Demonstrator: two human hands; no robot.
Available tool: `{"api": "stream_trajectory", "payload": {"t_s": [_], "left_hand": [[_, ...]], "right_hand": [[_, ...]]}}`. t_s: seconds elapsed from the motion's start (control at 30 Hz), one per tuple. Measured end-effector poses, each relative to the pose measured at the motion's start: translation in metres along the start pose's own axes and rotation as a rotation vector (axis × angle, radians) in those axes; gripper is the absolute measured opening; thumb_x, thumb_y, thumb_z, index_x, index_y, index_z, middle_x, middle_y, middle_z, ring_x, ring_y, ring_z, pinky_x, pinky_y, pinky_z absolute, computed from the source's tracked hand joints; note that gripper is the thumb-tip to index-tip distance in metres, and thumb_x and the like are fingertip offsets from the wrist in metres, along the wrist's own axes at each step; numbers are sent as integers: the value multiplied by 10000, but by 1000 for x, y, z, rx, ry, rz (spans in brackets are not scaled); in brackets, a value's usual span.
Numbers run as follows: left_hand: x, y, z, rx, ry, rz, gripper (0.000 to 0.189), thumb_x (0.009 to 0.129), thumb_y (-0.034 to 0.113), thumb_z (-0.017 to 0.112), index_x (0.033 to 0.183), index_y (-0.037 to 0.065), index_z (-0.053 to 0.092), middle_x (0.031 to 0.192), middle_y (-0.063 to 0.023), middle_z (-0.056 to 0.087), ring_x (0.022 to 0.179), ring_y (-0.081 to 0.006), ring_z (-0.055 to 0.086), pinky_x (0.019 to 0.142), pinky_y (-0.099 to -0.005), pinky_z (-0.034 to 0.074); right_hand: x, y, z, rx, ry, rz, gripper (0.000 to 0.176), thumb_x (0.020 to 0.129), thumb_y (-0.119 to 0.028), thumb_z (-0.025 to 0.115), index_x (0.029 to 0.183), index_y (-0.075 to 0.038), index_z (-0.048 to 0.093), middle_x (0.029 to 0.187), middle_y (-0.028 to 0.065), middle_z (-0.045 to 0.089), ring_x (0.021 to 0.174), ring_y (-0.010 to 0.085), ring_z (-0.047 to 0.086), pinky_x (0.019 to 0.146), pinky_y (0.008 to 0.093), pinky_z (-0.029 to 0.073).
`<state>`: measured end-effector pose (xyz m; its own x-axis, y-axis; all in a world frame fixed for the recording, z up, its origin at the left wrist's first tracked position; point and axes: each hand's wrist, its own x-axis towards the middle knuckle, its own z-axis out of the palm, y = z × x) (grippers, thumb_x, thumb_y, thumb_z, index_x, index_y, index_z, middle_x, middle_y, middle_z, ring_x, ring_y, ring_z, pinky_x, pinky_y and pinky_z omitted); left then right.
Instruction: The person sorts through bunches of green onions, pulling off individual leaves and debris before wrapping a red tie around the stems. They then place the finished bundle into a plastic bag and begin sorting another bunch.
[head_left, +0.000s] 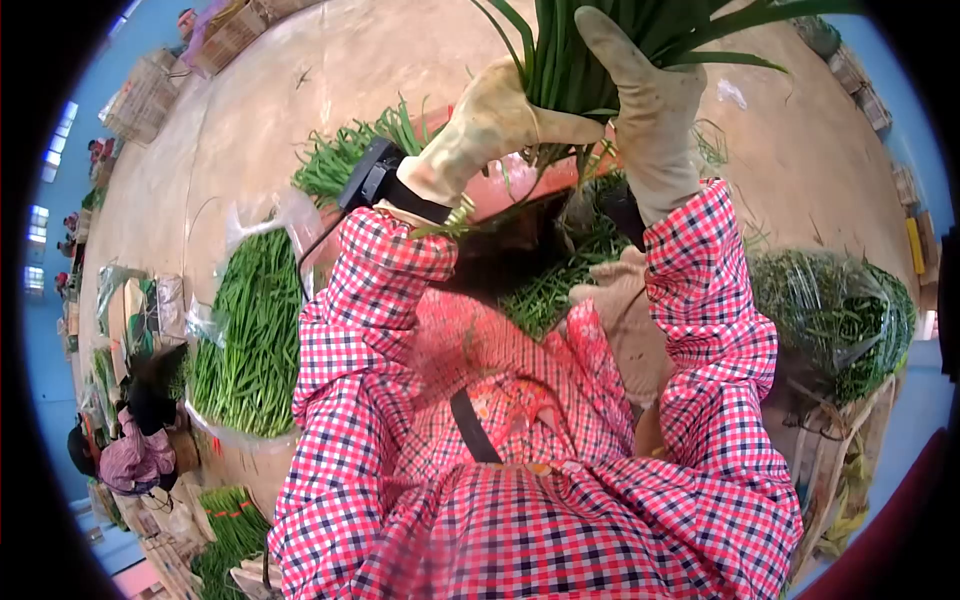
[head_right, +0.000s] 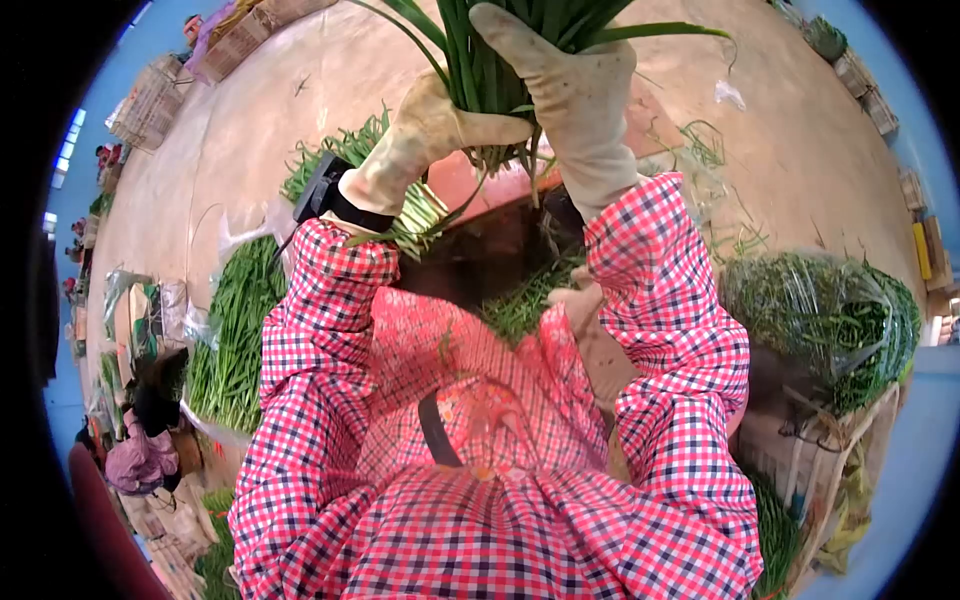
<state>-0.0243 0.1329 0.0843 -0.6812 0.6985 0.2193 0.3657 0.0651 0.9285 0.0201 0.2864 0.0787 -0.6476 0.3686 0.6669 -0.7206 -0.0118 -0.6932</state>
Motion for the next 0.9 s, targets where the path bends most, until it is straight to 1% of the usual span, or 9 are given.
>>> {"api": "stream_trajectory", "payload": {"t_s": [0.13, 0.27, 0.37, 0.53, 0.63, 0.67, 0.7, 0.77, 0.9], "left_hand": [[38, -66, -24, 457, 92, 183, 550, 657, 240, 879, 1125, 48, 663, 968, -116, 718, 922, -214, 687, 812, -349, 529], [36, -86, -12, 577, 101, -281, 567, 684, 310, 861, 1124, 22, 649, 942, -135, 716, 930, -267, 687, 809, -373, 528], [36, -94, -9, 557, 103, -210, 508, 699, 322, 842, 1059, 4, 677, 891, -146, 725, 890, -266, 695, 796, -373, 533], [48, -100, -14, 550, 127, -199, 460, 710, 314, 828, 1004, -16, 702, 892, -173, 726, 844, -258, 704, 775, -369, 537], [55, -86, -18, 463, 100, -433, 471, 704, 299, 832, 1014, -27, 694, 887, -173, 726, 840, -252, 705, 760, -357, 541], [56, -116, -22, 442, 149, -187, 533, 698, 298, 838, 1098, -7, 660, 956, -179, 715, 900, -260, 694, 777, -359, 540], [57, -145, -27, 437, 186, 59, 606, 692, 297, 843, 1181, 14, 626, 1024, -184, 705, 960, -268, 683, 794, -361, 539], [56, -120, -27, 584, 159, -35, 668, 686, 294, 846, 1249, 44, 586, 1062, -163, 699, 978, -267, 672, 813, -367, 531], [78, -178, -41, 246, 158, 68, 581, 713, 255, 818, 1213, 48, 607, 1031, -133, 707, 950, -246, 666, 822, -361, 520]], "right_hand": [[6, 73, 1, 32, 23, 101, 341, 754, -152, 847, 1024, 3, 709, 951, 55, 728, 830, 117, 678, 743, 263, 554], [-15, 120, -3, 56, 8, 313, 482, 742, -174, 856, 1138, 5, 648, 1067, 73, 702, 938, 149, 661, 840, 292, 540], [-17, 130, -7, 19, -40, 255, 526, 734, -191, 862, 1168, 0, 632, 1096, 66, 696, 958, 154, 661, 850, 302, 537], [-6, 101, 15, 235, 112, 293, 153, 899, -59, 665, 1050, -34, 680, 1033, 91, 700, 911, 173, 661, 808, 247, 537], [-5, 125, -2, -12, -49, 408, 458, 768, -190, 827, 1164, -30, 662, 1083, 58, 708, 961, 153, 660, 848, 300, 527], [-8, 149, -2, -114, -48, 229, 445, 785, -231, 814, 1160, -36, 673, 1073, 55, 712, 959, 147, 654, 842, 295, 521], [-10, 142, 0, -22, -47, 334, 462, 774, -252, 825, 1153, -39, 668, 1080, 58, 711, 964, 139, 645, 851, 297, 517], [-7, 140, -3, 46, -110, 254, 485, 755, -252, 840, 1148, -34, 656, 1066, 54, 707, 965, 137, 641, 855, 298, 515], [-2, 129, -6, 68, -256, 358, 552, 715, -185, 870, 1181, -33, 617, 1077, 48, 688, 972, 141, 630, 872, 300, 510]]}}
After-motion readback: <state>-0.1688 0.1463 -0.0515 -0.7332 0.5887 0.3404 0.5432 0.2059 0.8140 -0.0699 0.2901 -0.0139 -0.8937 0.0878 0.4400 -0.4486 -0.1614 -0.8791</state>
